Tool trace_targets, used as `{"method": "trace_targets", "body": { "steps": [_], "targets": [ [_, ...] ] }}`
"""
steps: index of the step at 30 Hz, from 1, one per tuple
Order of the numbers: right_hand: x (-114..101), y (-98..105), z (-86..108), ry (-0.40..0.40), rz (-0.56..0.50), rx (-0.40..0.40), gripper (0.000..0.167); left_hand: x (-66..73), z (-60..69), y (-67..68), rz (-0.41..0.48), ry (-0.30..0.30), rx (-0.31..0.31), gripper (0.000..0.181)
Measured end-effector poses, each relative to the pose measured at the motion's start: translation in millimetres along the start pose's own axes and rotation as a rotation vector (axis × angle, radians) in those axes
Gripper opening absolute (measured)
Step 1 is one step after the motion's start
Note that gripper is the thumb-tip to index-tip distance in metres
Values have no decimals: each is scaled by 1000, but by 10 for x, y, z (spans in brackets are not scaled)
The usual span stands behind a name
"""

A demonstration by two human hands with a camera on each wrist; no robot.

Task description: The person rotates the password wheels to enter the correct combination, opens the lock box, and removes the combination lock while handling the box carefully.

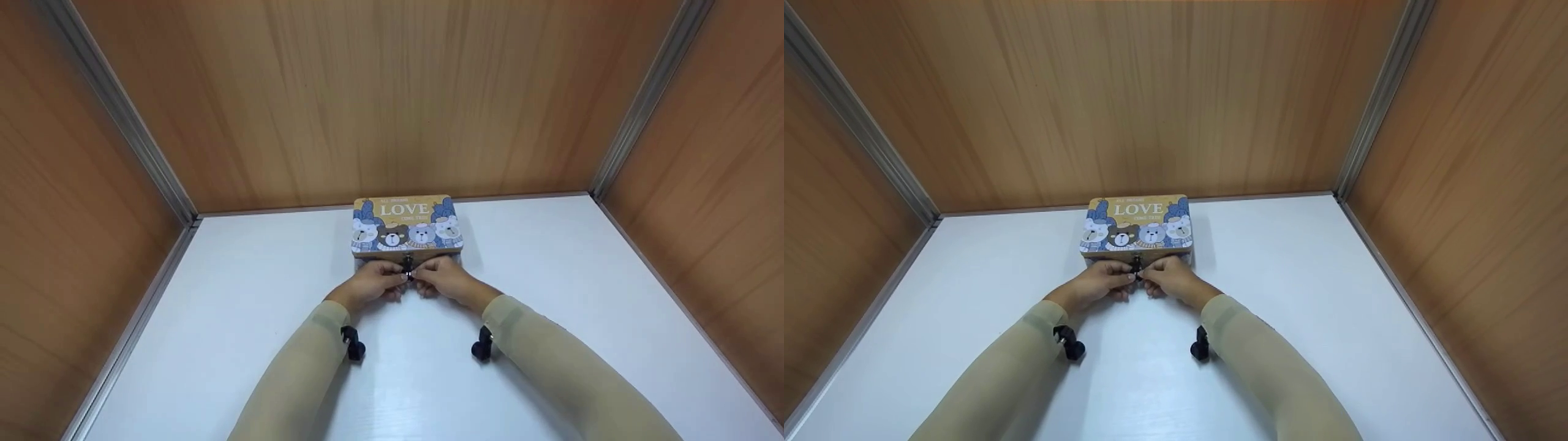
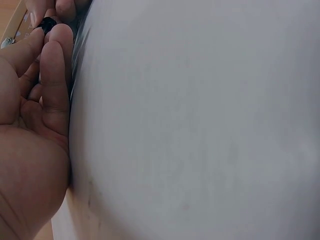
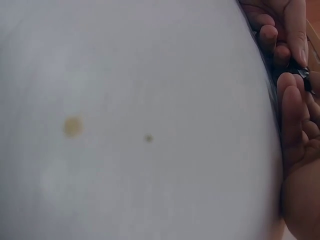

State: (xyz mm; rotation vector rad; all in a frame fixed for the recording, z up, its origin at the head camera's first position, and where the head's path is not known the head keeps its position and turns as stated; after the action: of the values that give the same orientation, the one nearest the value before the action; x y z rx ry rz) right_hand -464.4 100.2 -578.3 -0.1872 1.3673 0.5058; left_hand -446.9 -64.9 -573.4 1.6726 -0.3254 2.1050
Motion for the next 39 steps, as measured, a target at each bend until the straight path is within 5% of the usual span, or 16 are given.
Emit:
{"method": "trace_targets", "body": {
  "steps": [10, 22, 39],
  "targets": [
    [-6, 3, 8, -1, -26, -22, 34, 7, 9, 12, -22, 8, -4, 21],
    [-3, 16, 13, 16, -53, -18, 18, -6, -18, 25, -49, -1, 7, 24],
    [-16, -22, 22, -5, -29, -18, 22, -8, -5, 31, -53, 10, 9, 23]
  ]
}}
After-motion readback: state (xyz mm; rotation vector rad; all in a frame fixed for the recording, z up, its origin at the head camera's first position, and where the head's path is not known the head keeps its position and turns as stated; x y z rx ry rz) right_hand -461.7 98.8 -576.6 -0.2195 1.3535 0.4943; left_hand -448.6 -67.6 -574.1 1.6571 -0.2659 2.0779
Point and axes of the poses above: each hand's wrist, its own z-axis away from the middle knuckle, its own y-axis out of the back of the hand, x = y × z, the point moved 9 cm from there along -z, towards the middle knuckle, and after that the axes turned 2 degrees about -x, right-handed, at the moved point
